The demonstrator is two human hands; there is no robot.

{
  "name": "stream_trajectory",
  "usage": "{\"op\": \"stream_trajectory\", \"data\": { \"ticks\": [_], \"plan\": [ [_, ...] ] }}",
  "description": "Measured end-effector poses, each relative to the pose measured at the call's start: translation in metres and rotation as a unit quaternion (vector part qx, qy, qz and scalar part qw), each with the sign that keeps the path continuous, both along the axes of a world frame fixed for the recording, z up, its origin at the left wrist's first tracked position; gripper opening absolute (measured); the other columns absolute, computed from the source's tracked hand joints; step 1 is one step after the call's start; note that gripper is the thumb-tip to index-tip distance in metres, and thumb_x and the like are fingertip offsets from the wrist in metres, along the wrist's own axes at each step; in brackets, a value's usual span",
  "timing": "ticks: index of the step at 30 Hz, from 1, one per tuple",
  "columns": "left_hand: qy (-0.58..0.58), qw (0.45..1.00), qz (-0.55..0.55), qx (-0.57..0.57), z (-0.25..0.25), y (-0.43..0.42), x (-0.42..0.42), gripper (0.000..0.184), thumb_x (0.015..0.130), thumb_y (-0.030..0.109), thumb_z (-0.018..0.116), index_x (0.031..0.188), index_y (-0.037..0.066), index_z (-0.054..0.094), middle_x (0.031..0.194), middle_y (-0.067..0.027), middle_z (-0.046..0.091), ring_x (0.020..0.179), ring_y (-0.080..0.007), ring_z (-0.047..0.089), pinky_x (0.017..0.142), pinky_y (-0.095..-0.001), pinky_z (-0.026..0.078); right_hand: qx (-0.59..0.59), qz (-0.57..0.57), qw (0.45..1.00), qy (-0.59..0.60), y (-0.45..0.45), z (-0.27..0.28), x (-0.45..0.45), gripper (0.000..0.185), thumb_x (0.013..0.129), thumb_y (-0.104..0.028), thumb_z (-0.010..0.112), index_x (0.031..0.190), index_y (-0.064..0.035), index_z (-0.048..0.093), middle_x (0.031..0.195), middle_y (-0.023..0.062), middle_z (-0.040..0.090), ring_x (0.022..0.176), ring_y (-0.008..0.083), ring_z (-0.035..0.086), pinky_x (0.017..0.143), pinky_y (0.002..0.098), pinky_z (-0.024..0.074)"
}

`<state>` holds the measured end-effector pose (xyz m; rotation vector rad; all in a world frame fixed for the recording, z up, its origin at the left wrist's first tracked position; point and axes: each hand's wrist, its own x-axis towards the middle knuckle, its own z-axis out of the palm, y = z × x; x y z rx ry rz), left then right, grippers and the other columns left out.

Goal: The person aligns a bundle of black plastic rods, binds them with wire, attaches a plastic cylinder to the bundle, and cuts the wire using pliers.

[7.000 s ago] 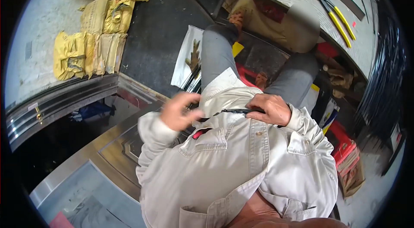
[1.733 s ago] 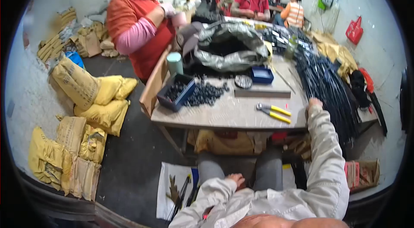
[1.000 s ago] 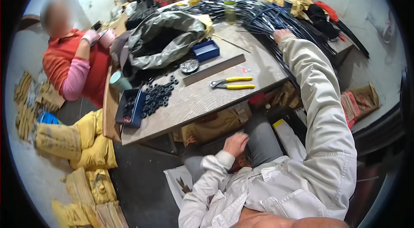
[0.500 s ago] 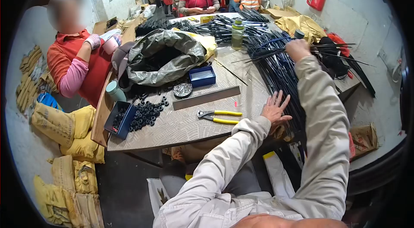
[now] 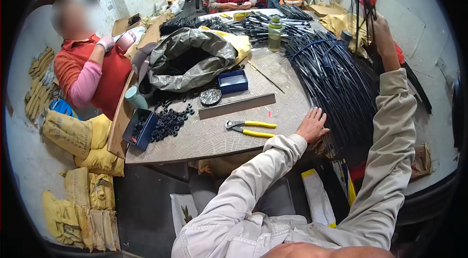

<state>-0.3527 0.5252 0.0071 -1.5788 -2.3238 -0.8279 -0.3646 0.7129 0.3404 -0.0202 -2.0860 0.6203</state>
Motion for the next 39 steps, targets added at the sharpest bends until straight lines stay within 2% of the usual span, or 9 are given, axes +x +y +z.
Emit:
{"op": "stream_trajectory", "data": {
  "ticks": [5,9,13,15,22,26,30,35,39],
  "plan": [
    [0.074,0.995,-0.028,0.067,0.034,-0.063,0.037,0.030,0.080,0.028,0.060,0.096,0.003,0.058,0.118,-0.0198,0.050,0.114,-0.0344,0.045,0.100,-0.0419,0.033,-0.278,0.142,0.939,0.142,-0.063,0.009,-0.027,0.022,0.091,-0.025,0.050,0.093,-0.0073,0.063,0.056,-0.0095,0.042,0.042,0.0014,0.032,0.037,0.0203,0.0235],
    [0.012,0.973,-0.229,0.005,0.054,-0.127,0.074,0.020,0.080,0.024,0.059,0.089,0.006,0.059,0.090,-0.0088,0.059,0.081,-0.0283,0.058,0.069,-0.0373,0.047,-0.224,0.096,0.960,0.135,-0.099,-0.033,-0.042,0.033,0.092,-0.027,0.049,0.073,-0.0006,0.056,0.058,0.0096,0.054,0.047,0.0169,0.051,0.042,0.0313,0.0367],
    [0.012,0.968,-0.251,-0.014,0.076,-0.185,0.106,0.020,0.084,0.023,0.057,0.087,0.004,0.061,0.090,-0.0100,0.064,0.081,-0.0280,0.061,0.072,-0.0369,0.049,-0.068,0.051,0.984,0.157,-0.136,-0.174,-0.071,0.017,0.089,-0.013,0.047,0.091,0.0007,0.056,0.077,0.0230,0.057,0.072,0.0417,0.054,0.060,0.0425,0.0420],
    [-0.002,0.969,-0.245,0.026,0.094,-0.207,0.114,0.020,0.084,0.023,0.057,0.087,0.004,0.061,0.090,-0.0101,0.063,0.081,-0.0280,0.061,0.071,-0.0363,0.049,-0.076,0.041,0.994,0.067,-0.134,-0.226,-0.086,0.015,0.088,-0.009,0.047,0.096,-0.0005,0.055,0.081,0.0241,0.058,0.075,0.0418,0.054,0.062,0.0422,0.0428],
    [-0.197,0.911,-0.287,0.223,0.177,-0.231,0.113,0.014,0.086,0.011,0.056,0.094,0.000,0.060,0.091,-0.0126,0.063,0.085,-0.0221,0.062,0.075,-0.0293,0.048,0.109,0.049,0.985,-0.123,-0.184,-0.096,-0.064,0.026,0.085,-0.027,0.056,0.087,-0.0016,0.058,0.084,0.0234,0.059,0.080,0.0413,0.056,0.065,0.0463,0.0428],
    [-0.322,0.844,-0.107,0.416,0.202,-0.196,0.076,0.028,0.091,0.015,0.050,0.111,-0.004,0.053,0.099,-0.0071,0.060,0.093,-0.0130,0.054,0.082,-0.0263,0.043,0.199,0.037,0.978,-0.054,-0.234,-0.062,-0.014,0.025,0.082,-0.026,0.057,0.088,-0.0014,0.059,0.083,0.0213,0.061,0.081,0.0391,0.057,0.068,0.0459,0.0430],
    [-0.472,0.705,-0.101,0.519,0.222,-0.179,0.016,0.021,0.094,0.024,0.046,0.094,0.007,0.059,0.080,0.0029,0.054,0.070,-0.0052,0.047,0.063,-0.0220,0.039,0.219,0.070,0.973,-0.025,-0.244,-0.090,0.001,0.018,0.081,-0.021,0.055,0.088,-0.0039,0.053,0.081,0.0169,0.062,0.077,0.0384,0.059,0.063,0.0460,0.0451],
    [-0.444,0.770,0.032,0.458,0.200,-0.199,-0.009,0.025,0.091,0.029,0.051,0.078,0.009,0.060,0.069,0.0018,0.056,0.058,-0.0062,0.049,0.051,-0.0229,0.037,0.305,-0.083,0.947,-0.061,-0.284,-0.129,0.036,0.007,0.086,-0.015,0.047,0.090,-0.0088,0.048,0.082,0.0080,0.056,0.063,0.0276,0.064,0.048,0.0373,0.0500],
    [-0.509,0.643,0.022,0.572,0.189,-0.213,-0.024,0.022,0.089,0.018,0.053,0.074,0.003,0.058,0.068,-0.0027,0.057,0.054,-0.0087,0.051,0.047,-0.0257,0.040,0.336,-0.082,0.938,-0.037,-0.302,-0.156,0.042,0.014,0.085,-0.010,0.046,0.098,-0.0098,0.050,0.082,0.0058,0.056,0.060,0.0228,0.063,0.047,0.0324,0.0493]
  ]
}}
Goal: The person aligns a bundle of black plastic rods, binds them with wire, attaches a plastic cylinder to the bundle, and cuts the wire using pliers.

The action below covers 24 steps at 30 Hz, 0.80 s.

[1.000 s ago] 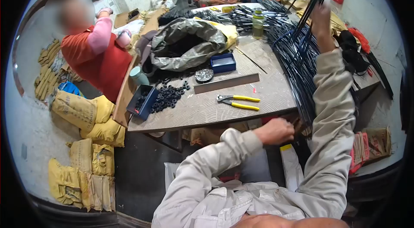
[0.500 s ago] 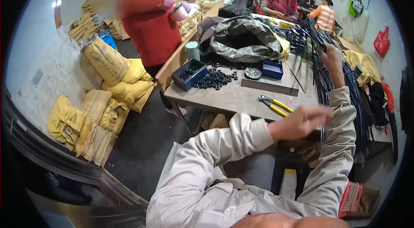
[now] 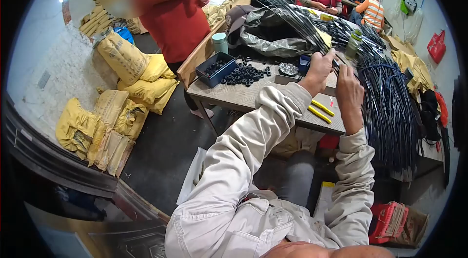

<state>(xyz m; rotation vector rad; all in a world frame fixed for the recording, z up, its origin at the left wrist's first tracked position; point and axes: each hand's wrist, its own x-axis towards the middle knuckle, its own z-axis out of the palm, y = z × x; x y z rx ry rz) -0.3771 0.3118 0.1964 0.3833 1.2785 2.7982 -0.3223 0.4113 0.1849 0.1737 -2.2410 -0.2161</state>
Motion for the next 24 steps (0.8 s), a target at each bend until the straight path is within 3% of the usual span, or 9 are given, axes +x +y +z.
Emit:
{"op": "stream_trajectory", "data": {
  "ticks": [4,6,7,8,9,11,16,21,24],
  "plan": [
    [0.001,0.995,-0.020,0.100,0.004,-0.006,-0.002,0.019,0.088,0.016,0.055,0.078,0.000,0.059,0.075,-0.0093,0.064,0.062,-0.0146,0.062,0.057,-0.0246,0.051,-0.245,0.121,0.958,-0.090,-0.002,-0.026,0.022,0.035,0.079,-0.009,0.054,0.113,-0.0102,0.047,0.091,0.0188,0.060,0.073,0.0365,0.060,0.057,0.0432,0.0475],
    [-0.021,0.995,-0.040,0.085,0.008,-0.019,-0.001,0.020,0.085,0.020,0.061,0.081,0.000,0.060,0.076,-0.0108,0.066,0.060,-0.0155,0.064,0.052,-0.0234,0.051,-0.374,0.192,0.893,-0.160,0.003,-0.073,0.027,0.037,0.077,-0.010,0.059,0.113,-0.0079,0.049,0.079,0.0139,0.061,0.067,0.0287,0.061,0.054,0.0379,0.0460],
    [-0.022,0.997,-0.067,0.043,0.005,-0.030,-0.001,0.022,0.084,0.020,0.063,0.087,-0.001,0.059,0.078,-0.0128,0.065,0.067,-0.0193,0.064,0.060,-0.0278,0.053,-0.462,0.239,0.818,-0.244,0.001,-0.089,0.039,0.034,0.079,-0.011,0.060,0.111,-0.0074,0.052,0.075,0.0091,0.060,0.063,0.0214,0.059,0.052,0.0329,0.0441],
    [-0.024,0.998,-0.055,0.000,0.003,-0.036,-0.002,0.025,0.083,0.024,0.066,0.087,0.000,0.059,0.075,-0.0115,0.065,0.064,-0.0181,0.064,0.054,-0.0264,0.051,-0.542,0.285,0.724,-0.319,-0.007,-0.099,0.054,0.031,0.080,-0.012,0.061,0.109,-0.0070,0.054,0.071,0.0043,0.058,0.059,0.0142,0.056,0.050,0.0279,0.0422],
    [-0.022,0.996,-0.088,-0.027,-0.003,-0.040,-0.005,0.026,0.082,0.026,0.066,0.084,0.001,0.058,0.072,-0.0110,0.064,0.061,-0.0177,0.063,0.051,-0.0264,0.050,-0.674,0.319,0.539,-0.392,-0.021,-0.091,0.073,0.024,0.082,-0.014,0.061,0.105,-0.0067,0.058,0.068,-0.0026,0.053,0.059,0.0038,0.048,0.050,0.0197,0.0374],
    [-0.026,0.992,-0.096,-0.081,-0.008,-0.044,0.004,0.031,0.082,0.031,0.066,0.081,0.001,0.057,0.073,-0.0130,0.064,0.060,-0.0202,0.063,0.051,-0.0277,0.052,-0.668,0.344,0.531,-0.393,-0.036,-0.099,0.083,0.020,0.087,-0.017,0.058,0.104,-0.0061,0.057,0.065,-0.0022,0.052,0.051,0.0036,0.046,0.044,0.0187,0.0350],
    [-0.002,0.976,-0.216,-0.007,-0.010,-0.066,0.015,0.031,0.095,0.018,0.042,0.114,-0.005,0.049,0.112,-0.0235,0.057,0.100,-0.0284,0.059,0.088,-0.0397,0.048,-0.725,0.399,0.416,-0.376,-0.052,-0.090,0.087,0.026,0.092,-0.018,0.049,0.114,-0.0027,0.050,0.067,0.0015,0.051,0.045,0.0071,0.045,0.039,0.0197,0.0349],
    [0.033,0.965,-0.259,-0.024,-0.010,-0.074,0.026,0.035,0.093,0.009,0.041,0.123,-0.008,0.040,0.123,-0.0264,0.048,0.113,-0.0329,0.051,0.097,-0.0408,0.043,-0.702,0.436,0.474,-0.305,-0.052,-0.075,0.067,0.027,0.096,-0.024,0.041,0.113,-0.0025,0.042,0.072,0.0052,0.055,0.045,0.0103,0.052,0.042,0.0187,0.0410],
    [0.041,0.956,-0.292,-0.010,-0.005,-0.079,0.033,0.037,0.093,0.009,0.042,0.125,-0.009,0.038,0.123,-0.0247,0.048,0.113,-0.0323,0.051,0.097,-0.0400,0.043,-0.689,0.458,0.459,-0.325,-0.043,-0.065,0.064,0.028,0.097,-0.024,0.040,0.114,-0.0017,0.042,0.076,0.0069,0.058,0.050,0.0116,0.057,0.046,0.0192,0.0455]
  ]
}}
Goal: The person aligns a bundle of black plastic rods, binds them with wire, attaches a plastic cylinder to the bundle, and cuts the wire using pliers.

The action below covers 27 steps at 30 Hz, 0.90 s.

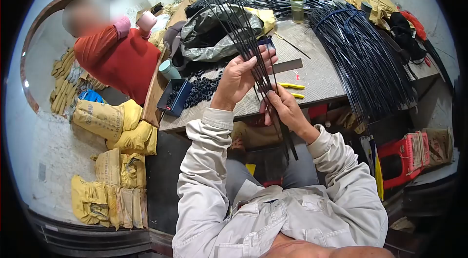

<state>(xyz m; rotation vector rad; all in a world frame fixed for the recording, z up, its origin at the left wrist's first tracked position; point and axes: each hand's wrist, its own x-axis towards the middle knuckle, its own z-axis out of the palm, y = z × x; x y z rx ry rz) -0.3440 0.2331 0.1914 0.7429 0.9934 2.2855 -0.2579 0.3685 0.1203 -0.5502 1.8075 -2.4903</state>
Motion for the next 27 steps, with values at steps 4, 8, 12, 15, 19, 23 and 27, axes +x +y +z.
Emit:
{"op": "stream_trajectory", "data": {
  "ticks": [4,8,12,15,19,23,27],
  "plan": [
    [-0.024,1.000,0.001,-0.003,-0.003,0.001,-0.004,0.036,0.093,0.009,0.044,0.124,-0.009,0.039,0.121,-0.0231,0.051,0.111,-0.0295,0.053,0.094,-0.0368,0.046,-0.007,0.043,0.999,-0.006,0.003,0.012,-0.001,0.029,0.096,-0.024,0.040,0.114,-0.0010,0.041,0.079,0.0086,0.060,0.057,0.0138,0.061,0.052,0.0208,0.0497],
    [-0.028,0.999,0.021,-0.007,-0.008,0.009,-0.004,0.036,0.092,0.006,0.047,0.123,-0.009,0.040,0.120,-0.0227,0.051,0.109,-0.0287,0.054,0.093,-0.0354,0.047,0.010,-0.006,1.000,-0.027,0.003,0.013,-0.009,0.023,0.096,-0.020,0.043,0.109,-0.0011,0.044,0.082,0.0104,0.063,0.064,0.0157,0.064,0.056,0.0218,0.0519],
    [0.003,0.998,0.029,-0.046,-0.006,0.006,-0.004,0.035,0.091,0.005,0.047,0.122,-0.009,0.041,0.120,-0.0227,0.052,0.108,-0.0286,0.055,0.092,-0.0358,0.048,0.003,-0.033,0.999,-0.009,0.001,0.008,-0.014,0.020,0.096,-0.019,0.043,0.105,-0.0015,0.046,0.083,0.0101,0.064,0.064,0.0131,0.063,0.057,0.0215,0.0517],
    [0.007,0.998,0.009,-0.068,-0.006,0.002,-0.009,0.039,0.090,0.004,0.047,0.124,-0.011,0.037,0.124,-0.0254,0.048,0.112,-0.0325,0.052,0.096,-0.0411,0.044,0.003,-0.049,0.999,0.000,0.001,0.007,-0.016,0.020,0.095,-0.019,0.043,0.104,-0.0015,0.048,0.083,0.0094,0.064,0.064,0.0112,0.062,0.058,0.0214,0.0519],
    [0.009,0.997,0.020,-0.070,-0.003,0.003,-0.006,0.037,0.089,0.003,0.047,0.122,-0.011,0.040,0.120,-0.0258,0.050,0.110,-0.0334,0.054,0.095,-0.0416,0.045,-0.028,-0.065,0.997,-0.002,-0.001,0.010,-0.017,0.019,0.095,-0.018,0.044,0.102,-0.0011,0.049,0.082,0.0076,0.063,0.065,0.0098,0.062,0.059,0.0214,0.0521],
    [-0.027,0.994,0.086,-0.062,-0.003,0.014,-0.001,0.030,0.089,0.008,0.051,0.114,-0.008,0.048,0.112,-0.0239,0.056,0.101,-0.0291,0.059,0.087,-0.0377,0.050,0.094,-0.102,0.988,0.063,0.007,0.003,-0.026,0.018,0.094,-0.016,0.046,0.098,0.0008,0.050,0.077,0.0048,0.060,0.069,0.0104,0.062,0.053,0.0212,0.0509],
    [-0.031,0.983,0.168,-0.073,-0.005,0.025,-0.001,0.023,0.087,0.008,0.057,0.105,-0.006,0.055,0.101,-0.0190,0.062,0.089,-0.0241,0.064,0.079,-0.0326,0.054,-0.012,-0.091,0.996,0.004,0.005,0.013,-0.019,0.017,0.093,-0.015,0.047,0.100,-0.0002,0.053,0.079,0.0048,0.061,0.066,0.0079,0.059,0.055,0.0211,0.0495]
  ]
}}
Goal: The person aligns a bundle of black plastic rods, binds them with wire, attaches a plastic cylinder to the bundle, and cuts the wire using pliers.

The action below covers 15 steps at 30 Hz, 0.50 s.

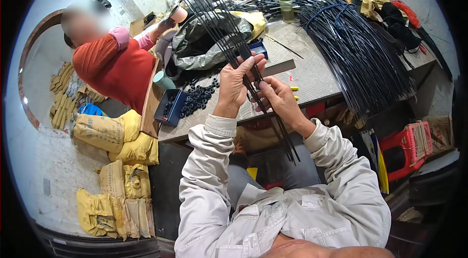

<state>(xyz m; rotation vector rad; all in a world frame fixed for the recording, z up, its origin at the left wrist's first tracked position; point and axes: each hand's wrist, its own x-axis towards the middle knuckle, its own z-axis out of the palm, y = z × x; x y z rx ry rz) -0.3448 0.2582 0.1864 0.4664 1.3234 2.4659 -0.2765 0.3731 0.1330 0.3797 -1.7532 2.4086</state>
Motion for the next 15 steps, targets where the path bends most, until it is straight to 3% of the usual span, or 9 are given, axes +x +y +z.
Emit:
{"op": "stream_trajectory", "data": {
  "ticks": [2,4,6,7,9,10,13,14,15],
  "plan": [
    [0.007,1.000,0.017,-0.002,-0.004,0.003,-0.002,0.021,0.086,0.006,0.057,0.104,-0.005,0.055,0.099,-0.0182,0.063,0.088,-0.0238,0.064,0.079,-0.0320,0.054,-0.029,-0.018,0.999,0.000,0.001,-0.005,-0.002,0.017,0.093,-0.014,0.048,0.099,0.0005,0.055,0.078,0.0042,0.061,0.065,0.0075,0.057,0.054,0.0209,0.0479],
    [0.017,1.000,0.011,0.019,-0.006,0.003,-0.004,0.020,0.084,0.003,0.058,0.103,-0.005,0.056,0.096,-0.0170,0.064,0.085,-0.0230,0.065,0.076,-0.0307,0.055,0.215,-0.212,0.942,0.143,0.007,-0.012,-0.010,0.018,0.092,-0.012,0.048,0.095,0.0023,0.058,0.076,0.0036,0.060,0.062,0.0075,0.054,0.053,0.0216,0.0444],
    [0.031,0.999,0.029,-0.008,-0.007,0.003,-0.010,0.017,0.082,0.001,0.061,0.098,-0.004,0.058,0.093,-0.0152,0.065,0.082,-0.0219,0.065,0.072,-0.0291,0.055,0.210,-0.260,0.928,0.164,0.013,-0.013,-0.025,0.017,0.089,-0.011,0.049,0.082,-0.0006,0.060,0.060,0.0083,0.056,0.052,0.0114,0.051,0.049,0.0288,0.0400],
    [0.008,0.999,0.035,0.011,-0.003,0.001,-0.004,0.017,0.081,0.001,0.061,0.097,-0.004,0.058,0.091,-0.0143,0.065,0.082,-0.0217,0.065,0.071,-0.0294,0.055,0.155,-0.229,0.953,0.123,0.022,-0.011,-0.038,0.017,0.088,-0.011,0.049,0.082,-0.0020,0.061,0.059,0.0080,0.058,0.051,0.0104,0.054,0.048,0.0285,0.0422],
    [0.017,1.000,0.025,-0.001,-0.004,-0.004,-0.004,0.022,0.082,0.000,0.059,0.103,-0.005,0.056,0.096,-0.0148,0.064,0.086,-0.0223,0.065,0.073,-0.0314,0.055,0.333,-0.247,0.909,0.050,0.051,0.023,-0.065,0.024,0.090,-0.017,0.044,0.084,-0.0056,0.064,0.061,0.0087,0.061,0.053,0.0158,0.059,0.050,0.0302,0.0450],
    [0.012,1.000,0.026,0.000,-0.002,-0.007,-0.002,0.023,0.083,-0.001,0.058,0.105,-0.005,0.055,0.099,-0.0154,0.063,0.087,-0.0228,0.064,0.074,-0.0319,0.055,0.450,-0.290,0.837,0.113,0.077,0.011,-0.107,0.028,0.090,-0.019,0.041,0.084,-0.0053,0.064,0.066,0.0108,0.063,0.057,0.0227,0.061,0.054,0.0327,0.0461],
    [0.031,0.999,0.026,-0.003,0.007,-0.016,0.009,0.025,0.084,-0.003,0.055,0.109,-0.006,0.052,0.103,-0.0175,0.061,0.092,-0.0237,0.063,0.077,-0.0325,0.055,0.455,-0.369,0.777,0.232,0.118,0.066,-0.118,0.027,0.090,-0.017,0.041,0.085,-0.0056,0.064,0.074,0.0137,0.063,0.060,0.0271,0.060,0.056,0.0359,0.0464],
    [0.034,0.999,0.029,-0.008,0.007,-0.019,0.010,0.025,0.084,-0.003,0.054,0.109,-0.006,0.052,0.104,-0.0179,0.061,0.092,-0.0237,0.063,0.078,-0.0324,0.055,0.412,-0.387,0.801,0.197,0.122,0.076,-0.107,0.027,0.090,-0.018,0.041,0.083,-0.0058,0.063,0.074,0.0140,0.063,0.061,0.0292,0.061,0.058,0.0383,0.0465],
    [0.041,0.999,0.029,-0.010,0.009,-0.022,0.012,0.025,0.085,-0.003,0.053,0.110,-0.006,0.053,0.104,-0.0177,0.061,0.092,-0.0234,0.063,0.078,-0.0321,0.055,0.460,-0.410,0.760,0.208,0.132,0.068,-0.106,0.028,0.090,-0.020,0.041,0.082,-0.0056,0.063,0.074,0.0151,0.063,0.062,0.0311,0.061,0.058,0.0403,0.0466]
  ]
}}
